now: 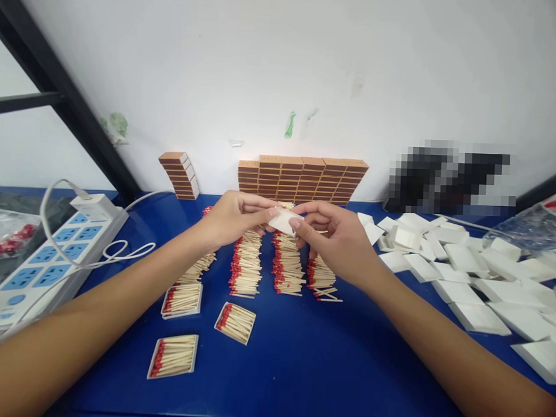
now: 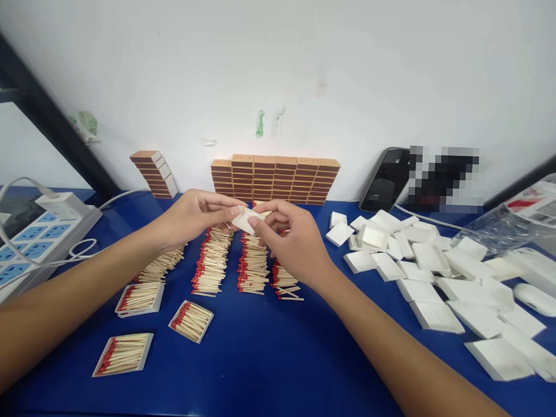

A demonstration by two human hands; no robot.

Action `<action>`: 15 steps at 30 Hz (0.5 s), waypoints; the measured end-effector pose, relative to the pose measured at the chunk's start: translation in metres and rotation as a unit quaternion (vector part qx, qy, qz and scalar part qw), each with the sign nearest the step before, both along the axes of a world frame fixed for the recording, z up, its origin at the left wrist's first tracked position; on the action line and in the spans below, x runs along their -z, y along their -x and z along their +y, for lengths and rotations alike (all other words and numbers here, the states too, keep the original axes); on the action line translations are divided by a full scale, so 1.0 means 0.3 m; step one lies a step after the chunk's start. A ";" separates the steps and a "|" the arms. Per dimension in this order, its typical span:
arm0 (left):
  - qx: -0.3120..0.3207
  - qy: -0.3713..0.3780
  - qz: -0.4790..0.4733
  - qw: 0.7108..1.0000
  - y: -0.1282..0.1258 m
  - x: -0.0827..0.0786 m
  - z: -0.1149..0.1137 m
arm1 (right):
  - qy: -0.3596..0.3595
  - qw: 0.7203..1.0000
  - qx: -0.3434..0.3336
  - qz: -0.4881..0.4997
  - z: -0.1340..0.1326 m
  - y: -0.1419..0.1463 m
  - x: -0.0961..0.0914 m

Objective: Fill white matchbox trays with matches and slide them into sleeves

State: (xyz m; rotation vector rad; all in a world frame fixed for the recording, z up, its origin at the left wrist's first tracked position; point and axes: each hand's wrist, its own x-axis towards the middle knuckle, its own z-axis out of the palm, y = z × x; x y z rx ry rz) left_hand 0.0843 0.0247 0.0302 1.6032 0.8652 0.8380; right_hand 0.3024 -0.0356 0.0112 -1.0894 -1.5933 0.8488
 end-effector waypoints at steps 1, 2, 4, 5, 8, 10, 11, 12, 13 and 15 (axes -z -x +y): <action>0.001 0.003 0.000 1.000 0.000 -0.001 0.000 | 0.001 1.000 -0.001 0.000 0.000 0.000 0.000; 0.002 0.004 0.003 1.000 0.000 -0.003 -0.001 | 0.002 1.000 -0.002 0.000 0.000 0.001 -0.001; -0.001 0.007 0.011 1.000 0.001 -0.008 -0.003 | 0.004 1.000 -0.008 0.001 0.001 0.003 -0.002; -0.003 0.010 0.013 1.000 0.001 -0.010 -0.004 | 0.005 1.000 -0.011 0.002 0.000 0.004 -0.003; -0.003 0.021 0.008 1.000 0.004 -0.008 -0.003 | 0.005 1.000 -0.015 0.001 -0.001 0.006 -0.001; 0.001 0.027 0.002 1.000 0.007 -0.002 0.002 | 0.002 1.000 -0.014 -0.002 -0.003 0.006 0.001; 0.003 0.031 0.000 1.000 0.010 0.001 0.005 | 0.001 1.000 -0.014 -0.003 -0.003 0.005 0.003; 0.007 0.037 -0.001 0.999 0.013 0.003 0.009 | 0.000 1.000 -0.012 -0.004 -0.002 0.005 0.004; 0.015 0.045 0.000 0.999 0.016 0.005 0.012 | 0.000 1.000 -0.010 -0.004 -0.001 0.004 0.005; 0.039 0.061 0.002 0.997 0.022 0.004 0.018 | 0.000 1.000 -0.006 -0.004 0.002 0.003 0.006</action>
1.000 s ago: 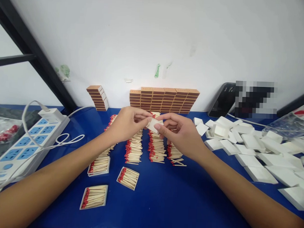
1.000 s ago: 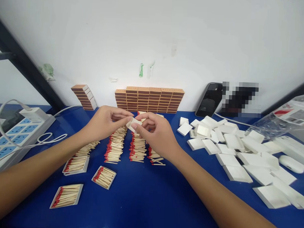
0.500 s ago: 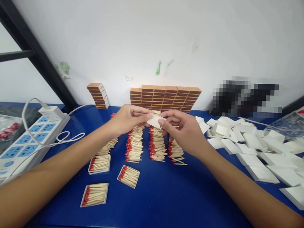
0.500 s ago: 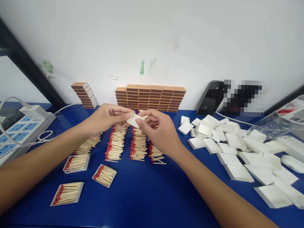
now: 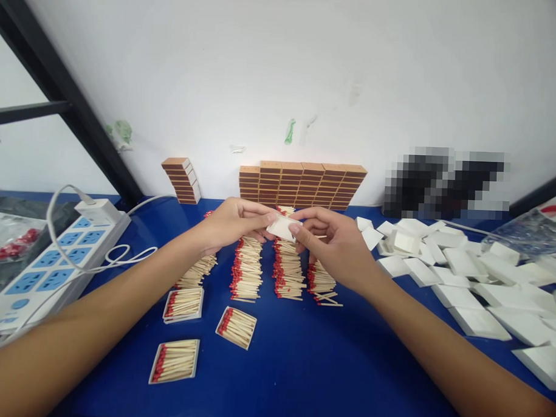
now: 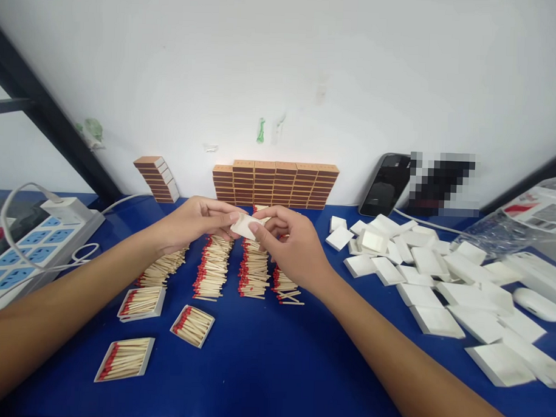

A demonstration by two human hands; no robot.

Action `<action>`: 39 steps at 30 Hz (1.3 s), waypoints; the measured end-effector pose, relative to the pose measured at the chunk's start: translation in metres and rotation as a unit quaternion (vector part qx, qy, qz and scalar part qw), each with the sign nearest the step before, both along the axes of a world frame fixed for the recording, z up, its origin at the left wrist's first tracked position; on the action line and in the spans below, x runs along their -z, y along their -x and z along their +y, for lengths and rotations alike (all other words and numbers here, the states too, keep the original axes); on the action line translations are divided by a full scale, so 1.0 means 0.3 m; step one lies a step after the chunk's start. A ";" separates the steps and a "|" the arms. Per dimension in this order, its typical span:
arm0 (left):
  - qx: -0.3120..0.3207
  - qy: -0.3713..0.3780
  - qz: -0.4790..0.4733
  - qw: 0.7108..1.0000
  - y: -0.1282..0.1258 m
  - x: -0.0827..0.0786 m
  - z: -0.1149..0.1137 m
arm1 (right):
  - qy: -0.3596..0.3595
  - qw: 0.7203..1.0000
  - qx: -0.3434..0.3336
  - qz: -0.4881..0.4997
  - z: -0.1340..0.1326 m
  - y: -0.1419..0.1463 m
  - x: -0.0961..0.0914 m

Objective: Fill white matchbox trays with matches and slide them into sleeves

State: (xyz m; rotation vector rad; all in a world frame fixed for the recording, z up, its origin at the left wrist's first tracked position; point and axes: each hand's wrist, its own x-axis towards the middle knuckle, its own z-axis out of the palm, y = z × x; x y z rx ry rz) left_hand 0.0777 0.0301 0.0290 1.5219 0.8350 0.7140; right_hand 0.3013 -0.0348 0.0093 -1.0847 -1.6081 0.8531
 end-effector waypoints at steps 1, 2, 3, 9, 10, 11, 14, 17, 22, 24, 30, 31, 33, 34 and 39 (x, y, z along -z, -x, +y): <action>0.012 0.006 -0.001 1.000 0.003 -0.001 0.002 | 0.000 1.000 0.002 0.001 0.002 0.000 0.000; 0.021 0.009 -0.002 1.000 0.005 -0.003 0.004 | 0.000 1.000 0.004 0.001 0.004 0.000 0.001; 0.026 0.010 -0.003 1.000 0.006 -0.004 0.005 | -0.001 1.000 0.005 0.002 0.006 0.000 0.000; 0.017 0.006 -0.002 1.000 0.008 0.004 0.003 | -0.006 1.000 0.003 -0.014 -0.003 0.004 -0.010; 0.015 0.006 -0.002 1.000 0.008 0.005 0.002 | -0.006 1.000 0.002 -0.015 -0.005 0.005 -0.012; 0.014 0.008 0.000 1.000 0.008 0.005 0.002 | -0.005 1.000 0.001 -0.014 -0.006 0.005 -0.014; 0.015 0.012 0.003 1.000 0.006 -0.001 0.003 | -0.004 1.000 -0.003 -0.007 -0.007 0.006 -0.016; 0.023 0.013 0.012 1.000 0.000 -0.005 0.005 | -0.008 1.000 0.002 -0.006 -0.004 0.002 -0.012; 0.028 -0.007 0.035 0.999 -0.012 -0.007 -0.005 | -0.006 1.000 0.015 -0.013 0.000 -0.003 -0.004; 0.024 -0.020 0.040 0.999 -0.015 -0.012 -0.013 | -0.006 1.000 0.020 -0.014 -0.001 -0.003 -0.004; -0.032 -0.121 0.096 0.988 -0.024 -0.015 -0.036 | -0.011 0.999 0.033 -0.019 -0.005 0.000 -0.004; -0.036 -0.132 0.098 0.986 -0.026 -0.012 -0.039 | -0.012 0.999 0.033 -0.025 -0.005 0.001 -0.003; -0.033 -0.141 0.099 0.984 -0.030 -0.008 -0.045 | -0.017 0.999 0.035 -0.036 -0.007 0.003 -0.002; -0.028 -0.142 0.097 0.985 -0.031 -0.007 -0.047 | -0.019 0.998 0.038 -0.038 -0.008 0.004 -0.003; -0.007 -0.111 0.070 0.991 -0.029 -0.016 -0.041 | -0.015 0.998 0.055 -0.031 -0.009 0.002 -0.014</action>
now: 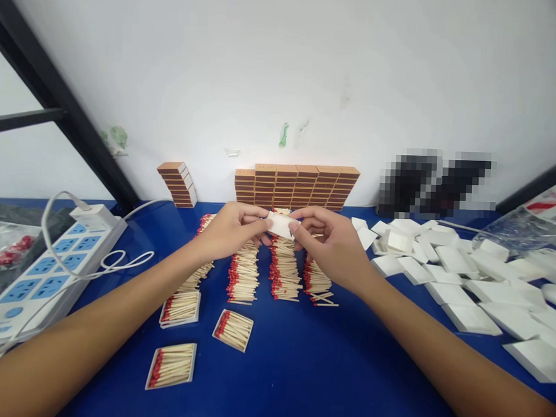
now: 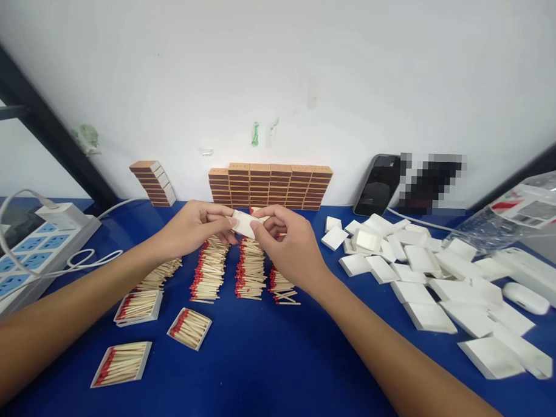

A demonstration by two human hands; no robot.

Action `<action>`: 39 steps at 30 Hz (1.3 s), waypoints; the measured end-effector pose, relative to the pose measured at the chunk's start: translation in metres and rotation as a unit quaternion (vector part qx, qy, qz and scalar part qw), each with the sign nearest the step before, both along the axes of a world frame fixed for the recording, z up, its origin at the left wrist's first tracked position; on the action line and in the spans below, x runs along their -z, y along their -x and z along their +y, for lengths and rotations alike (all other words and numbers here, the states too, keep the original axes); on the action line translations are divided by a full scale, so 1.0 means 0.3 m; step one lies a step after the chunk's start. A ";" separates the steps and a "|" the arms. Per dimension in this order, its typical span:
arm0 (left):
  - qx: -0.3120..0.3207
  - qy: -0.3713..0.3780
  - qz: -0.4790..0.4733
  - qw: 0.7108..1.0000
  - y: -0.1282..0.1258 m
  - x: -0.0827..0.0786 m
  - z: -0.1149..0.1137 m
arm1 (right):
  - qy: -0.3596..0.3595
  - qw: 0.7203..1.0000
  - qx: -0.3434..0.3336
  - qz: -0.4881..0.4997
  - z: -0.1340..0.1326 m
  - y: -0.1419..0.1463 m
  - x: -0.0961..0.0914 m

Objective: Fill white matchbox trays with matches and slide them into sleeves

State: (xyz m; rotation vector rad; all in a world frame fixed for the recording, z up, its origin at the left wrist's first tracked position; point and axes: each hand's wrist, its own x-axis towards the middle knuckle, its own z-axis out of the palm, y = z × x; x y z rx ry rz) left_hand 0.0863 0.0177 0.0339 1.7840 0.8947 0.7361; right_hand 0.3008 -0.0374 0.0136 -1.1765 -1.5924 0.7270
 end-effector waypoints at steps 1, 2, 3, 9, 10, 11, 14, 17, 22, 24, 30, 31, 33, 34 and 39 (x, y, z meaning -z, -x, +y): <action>0.000 0.005 -0.005 1.000 0.001 -0.002 0.003 | 0.000 1.000 0.000 0.001 0.001 -0.002 -0.001; 0.000 0.009 -0.009 1.000 0.002 -0.003 0.005 | 0.000 1.000 -0.001 0.002 0.001 -0.003 0.000; -0.001 0.010 -0.011 1.000 0.003 -0.004 0.007 | 0.001 1.000 -0.003 0.004 0.002 -0.004 0.001; 0.011 0.005 -0.018 1.000 0.004 -0.004 0.007 | 0.002 1.000 -0.006 0.014 0.006 -0.004 0.007; 0.015 0.008 -0.022 1.000 0.004 -0.005 0.007 | 0.003 1.000 -0.008 0.017 0.007 -0.004 0.007; 0.018 0.013 -0.028 0.999 0.004 -0.005 0.008 | 0.004 1.000 -0.011 0.020 0.008 -0.004 0.007; 0.030 0.027 -0.043 0.998 0.007 -0.004 0.013 | 0.008 0.999 -0.015 0.033 0.012 -0.007 0.006; 0.041 0.018 -0.042 0.998 0.011 0.002 0.021 | 0.013 0.999 -0.022 0.040 0.013 -0.009 0.007; 0.058 0.001 -0.036 0.998 0.010 0.013 0.026 | 0.022 0.998 -0.030 0.048 0.009 -0.006 0.006; 0.059 -0.001 -0.036 0.998 0.009 0.011 0.023 | 0.024 0.998 -0.029 0.049 0.008 -0.004 0.006; 0.053 -0.021 -0.023 0.998 0.008 -0.006 0.016 | 0.022 0.999 -0.022 0.044 0.009 -0.004 0.006; 0.051 -0.025 -0.019 0.998 0.007 -0.006 0.015 | 0.021 0.999 -0.022 0.042 0.008 -0.005 0.006; 0.045 -0.037 -0.014 0.998 0.003 0.000 0.013 | 0.021 0.999 -0.022 0.042 0.008 -0.004 0.006; 0.039 -0.047 -0.012 0.998 0.001 0.004 0.011 | 0.022 0.999 -0.022 0.043 0.007 -0.002 0.007; 0.014 -0.084 -0.005 0.996 -0.010 0.019 -0.001 | 0.037 0.998 -0.031 0.042 0.006 0.005 0.009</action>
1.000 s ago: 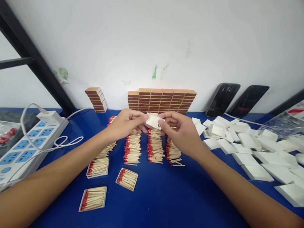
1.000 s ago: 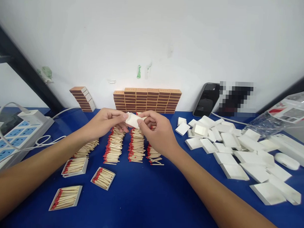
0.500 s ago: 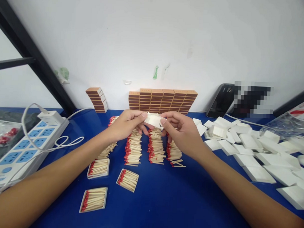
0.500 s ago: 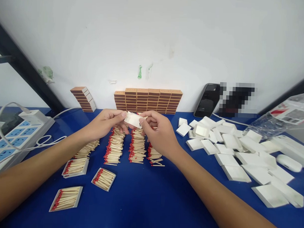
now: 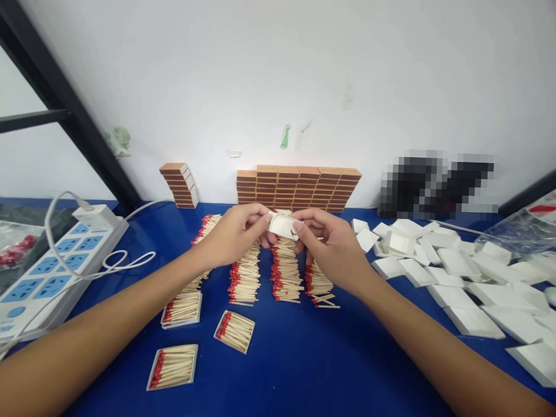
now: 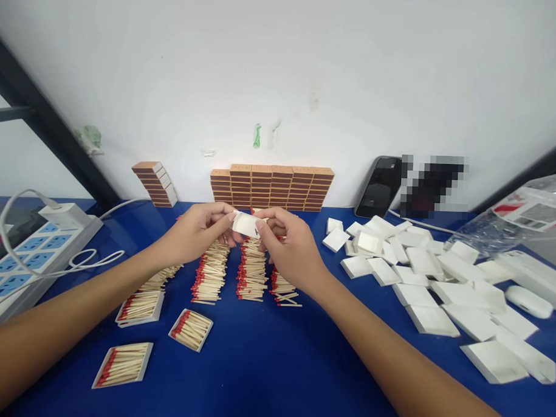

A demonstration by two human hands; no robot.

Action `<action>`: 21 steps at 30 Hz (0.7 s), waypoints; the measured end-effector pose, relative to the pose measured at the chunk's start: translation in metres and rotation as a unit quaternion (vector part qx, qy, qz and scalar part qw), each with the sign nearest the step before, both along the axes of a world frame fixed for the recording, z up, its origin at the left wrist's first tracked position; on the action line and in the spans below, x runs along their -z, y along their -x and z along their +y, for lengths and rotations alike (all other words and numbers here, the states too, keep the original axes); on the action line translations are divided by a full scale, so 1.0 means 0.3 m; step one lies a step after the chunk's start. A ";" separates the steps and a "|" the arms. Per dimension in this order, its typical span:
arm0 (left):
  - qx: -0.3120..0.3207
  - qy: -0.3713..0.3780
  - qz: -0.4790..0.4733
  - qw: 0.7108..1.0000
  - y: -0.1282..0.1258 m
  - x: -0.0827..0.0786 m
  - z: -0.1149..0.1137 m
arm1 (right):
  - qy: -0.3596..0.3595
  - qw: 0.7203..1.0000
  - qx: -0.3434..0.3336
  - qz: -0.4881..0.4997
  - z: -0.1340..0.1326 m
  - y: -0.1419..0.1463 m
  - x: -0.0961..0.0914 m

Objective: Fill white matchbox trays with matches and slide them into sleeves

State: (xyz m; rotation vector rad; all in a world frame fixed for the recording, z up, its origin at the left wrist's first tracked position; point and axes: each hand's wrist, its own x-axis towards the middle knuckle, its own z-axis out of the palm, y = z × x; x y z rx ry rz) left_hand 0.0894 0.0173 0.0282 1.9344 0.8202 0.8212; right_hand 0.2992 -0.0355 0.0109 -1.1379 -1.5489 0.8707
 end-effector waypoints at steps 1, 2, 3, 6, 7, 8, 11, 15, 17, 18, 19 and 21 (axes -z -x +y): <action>0.001 0.000 -0.001 1.000 0.000 -0.001 -0.001 | 0.002 1.000 -0.003 0.003 0.001 0.000 0.001; 0.004 0.003 -0.004 1.000 0.001 -0.002 -0.001 | 0.003 1.000 -0.005 0.006 0.001 0.000 0.001; 0.011 0.010 -0.009 1.000 0.002 -0.004 0.001 | 0.003 1.000 -0.006 0.008 0.002 -0.001 0.002; 0.033 0.049 -0.034 0.998 0.010 -0.007 0.008 | -0.005 1.000 -0.004 0.011 0.006 -0.004 0.002; 0.035 0.064 -0.043 0.996 0.012 -0.007 0.010 | -0.009 1.000 -0.003 0.011 0.007 -0.005 0.002; 0.037 0.078 -0.052 0.995 0.015 -0.006 0.012 | -0.012 1.000 -0.004 0.012 0.007 -0.006 0.002; 0.050 0.133 -0.080 0.987 0.019 -0.003 0.011 | -0.011 1.000 -0.009 0.019 0.007 -0.005 0.001; 0.078 0.201 -0.103 0.971 0.021 -0.002 0.007 | -0.003 0.999 -0.017 0.030 0.004 -0.001 -0.002; 0.079 0.210 -0.104 0.969 0.020 0.000 0.008 | -0.004 0.999 -0.019 0.035 0.003 0.000 -0.001; 0.076 0.209 -0.104 0.969 0.020 0.002 0.009 | -0.006 0.999 -0.018 0.036 0.003 0.001 0.001; 0.074 0.206 -0.102 0.970 0.019 0.004 0.010 | -0.008 0.999 -0.016 0.036 0.003 0.000 0.002; 0.069 0.201 -0.097 0.972 0.019 0.005 0.013 | -0.011 0.999 -0.009 0.031 0.004 -0.001 0.005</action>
